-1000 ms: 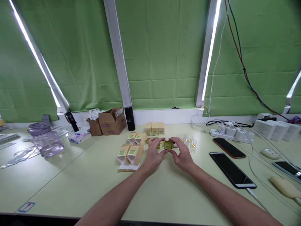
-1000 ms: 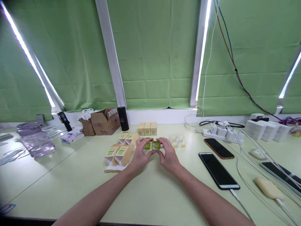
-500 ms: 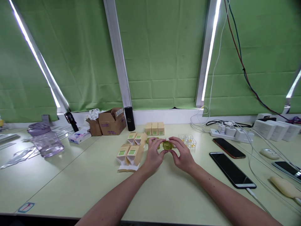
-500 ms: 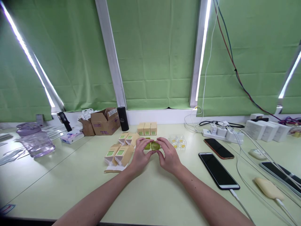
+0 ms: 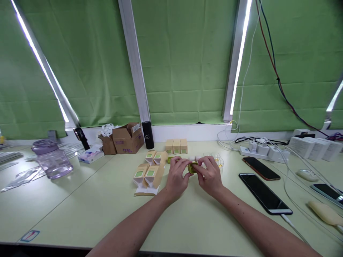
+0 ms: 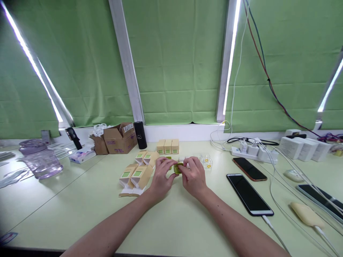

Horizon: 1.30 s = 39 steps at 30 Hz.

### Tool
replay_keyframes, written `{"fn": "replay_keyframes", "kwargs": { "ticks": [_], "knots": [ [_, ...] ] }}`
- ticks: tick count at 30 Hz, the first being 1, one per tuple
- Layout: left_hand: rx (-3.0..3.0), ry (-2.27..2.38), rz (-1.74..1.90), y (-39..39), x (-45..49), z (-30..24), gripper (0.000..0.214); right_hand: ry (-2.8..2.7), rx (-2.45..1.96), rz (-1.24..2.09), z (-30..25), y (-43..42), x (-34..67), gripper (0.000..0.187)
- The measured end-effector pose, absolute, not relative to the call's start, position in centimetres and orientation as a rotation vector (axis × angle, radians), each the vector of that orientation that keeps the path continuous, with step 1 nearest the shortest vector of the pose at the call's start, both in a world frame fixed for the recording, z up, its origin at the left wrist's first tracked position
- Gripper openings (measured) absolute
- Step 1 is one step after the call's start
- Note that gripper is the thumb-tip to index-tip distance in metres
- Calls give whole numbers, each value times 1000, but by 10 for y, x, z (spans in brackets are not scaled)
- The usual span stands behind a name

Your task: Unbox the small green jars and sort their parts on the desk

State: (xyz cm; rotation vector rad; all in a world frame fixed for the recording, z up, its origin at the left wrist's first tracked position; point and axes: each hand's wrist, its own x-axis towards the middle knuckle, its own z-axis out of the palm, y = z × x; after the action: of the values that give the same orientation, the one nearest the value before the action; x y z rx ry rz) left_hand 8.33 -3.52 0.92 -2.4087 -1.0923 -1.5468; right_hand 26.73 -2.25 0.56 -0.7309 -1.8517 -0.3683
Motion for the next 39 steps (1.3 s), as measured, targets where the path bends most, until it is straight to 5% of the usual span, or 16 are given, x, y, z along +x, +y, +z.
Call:
{"fn": "replay_keyframes", "kwargs": {
  "ticks": [39],
  "knots": [
    [-2330,-1156,-1480,-38,85,9,47,-1901,-728,-394,9,-22,264,22]
  ]
}}
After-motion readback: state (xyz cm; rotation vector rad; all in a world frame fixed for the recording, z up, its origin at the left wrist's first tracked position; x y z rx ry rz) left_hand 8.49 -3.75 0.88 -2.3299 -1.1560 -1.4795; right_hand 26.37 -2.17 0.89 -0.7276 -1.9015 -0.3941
